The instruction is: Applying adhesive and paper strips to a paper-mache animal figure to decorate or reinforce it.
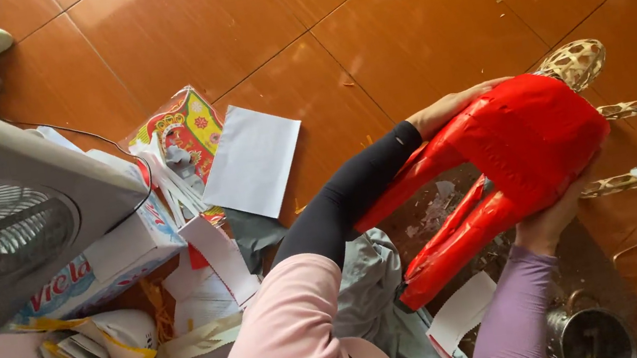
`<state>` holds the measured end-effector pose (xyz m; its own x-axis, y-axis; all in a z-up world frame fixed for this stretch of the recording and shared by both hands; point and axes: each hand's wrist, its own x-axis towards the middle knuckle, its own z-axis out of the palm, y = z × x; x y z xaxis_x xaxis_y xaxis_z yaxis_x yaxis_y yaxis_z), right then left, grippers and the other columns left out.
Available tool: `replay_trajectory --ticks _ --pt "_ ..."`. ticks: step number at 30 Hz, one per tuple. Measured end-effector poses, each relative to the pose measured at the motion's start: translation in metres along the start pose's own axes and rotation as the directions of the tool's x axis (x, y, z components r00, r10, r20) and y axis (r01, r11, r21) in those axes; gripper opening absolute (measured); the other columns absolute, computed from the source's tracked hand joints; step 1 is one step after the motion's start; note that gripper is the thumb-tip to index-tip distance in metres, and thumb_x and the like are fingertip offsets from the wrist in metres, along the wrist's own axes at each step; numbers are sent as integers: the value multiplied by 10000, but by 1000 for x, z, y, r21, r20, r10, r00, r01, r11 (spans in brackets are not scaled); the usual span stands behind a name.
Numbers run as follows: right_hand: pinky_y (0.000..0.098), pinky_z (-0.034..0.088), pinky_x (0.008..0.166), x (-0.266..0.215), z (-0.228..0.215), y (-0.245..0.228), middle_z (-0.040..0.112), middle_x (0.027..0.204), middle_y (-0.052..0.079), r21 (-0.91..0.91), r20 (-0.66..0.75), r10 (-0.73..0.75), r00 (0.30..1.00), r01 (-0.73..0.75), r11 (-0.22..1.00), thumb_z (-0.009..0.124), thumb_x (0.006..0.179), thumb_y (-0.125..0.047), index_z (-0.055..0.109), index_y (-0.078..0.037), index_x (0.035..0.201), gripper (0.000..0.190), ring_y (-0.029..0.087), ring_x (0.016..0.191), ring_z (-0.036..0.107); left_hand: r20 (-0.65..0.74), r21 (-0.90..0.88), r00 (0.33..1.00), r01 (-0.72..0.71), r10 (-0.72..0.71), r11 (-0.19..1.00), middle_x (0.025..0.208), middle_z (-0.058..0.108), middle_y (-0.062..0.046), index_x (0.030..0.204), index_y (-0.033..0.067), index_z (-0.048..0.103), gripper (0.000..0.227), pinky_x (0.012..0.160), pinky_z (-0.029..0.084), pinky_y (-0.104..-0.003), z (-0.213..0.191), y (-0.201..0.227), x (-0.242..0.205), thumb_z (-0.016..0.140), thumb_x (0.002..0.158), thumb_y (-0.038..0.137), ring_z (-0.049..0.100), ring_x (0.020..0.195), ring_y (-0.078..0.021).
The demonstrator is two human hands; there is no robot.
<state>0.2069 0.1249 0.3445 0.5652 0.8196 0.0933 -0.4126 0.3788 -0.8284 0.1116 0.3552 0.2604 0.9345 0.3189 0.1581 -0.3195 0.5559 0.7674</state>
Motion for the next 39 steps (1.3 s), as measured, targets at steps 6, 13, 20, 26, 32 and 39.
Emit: replay_trajectory --ticks 6,13,20,26,32,39 --pt "442 333 1394 3 -7 9 405 1714 65 166 90 5 996 -20 986 410 1132 -532 346 -159 1661 650 252 1588 434 53 43 996 -73 71 996 1607 477 -127 1609 88 414 556 1221 385 -382 -6 -7 3 443 1143 389 493 1432 -225" --pt "418 336 1353 -1 -28 26 409 1722 58 295 64 -5 998 -14 955 402 1140 -500 336 -173 1675 631 252 1586 448 22 50 998 -60 59 997 1607 447 -161 1635 65 345 616 1214 375 -394 -15 -12 13 473 1127 390 470 1435 -257" --pt "460 436 1312 -23 -36 29 490 1627 85 263 -48 -59 997 69 962 446 1121 -429 382 -151 1608 564 273 1482 534 -254 402 951 -62 177 913 1613 351 -164 1666 104 200 741 1196 335 -368 -35 -30 10 516 1078 426 379 1473 -234" --pt "340 537 861 -143 -77 56 682 1279 62 275 131 298 945 -324 905 501 1135 -495 521 -108 1462 507 186 1030 667 -251 306 966 132 -54 943 1573 442 -164 1645 89 173 829 1159 385 -363 6 -11 -118 564 1022 474 444 1410 -225" --pt "491 556 1001 -202 23 31 522 1445 84 38 48 387 921 -389 920 772 913 -350 335 -205 1584 814 247 1220 653 -81 498 975 220 -207 839 1582 410 -131 1641 59 202 904 1180 340 -337 71 35 -226 725 973 371 394 1429 -183" --pt "478 616 813 -199 42 30 699 1166 161 -26 -62 432 900 -434 900 820 854 -214 413 -91 1445 728 306 1003 713 -220 438 902 431 -371 789 1367 569 -94 1578 48 323 940 940 552 -322 102 51 -227 835 794 136 582 1178 -176"
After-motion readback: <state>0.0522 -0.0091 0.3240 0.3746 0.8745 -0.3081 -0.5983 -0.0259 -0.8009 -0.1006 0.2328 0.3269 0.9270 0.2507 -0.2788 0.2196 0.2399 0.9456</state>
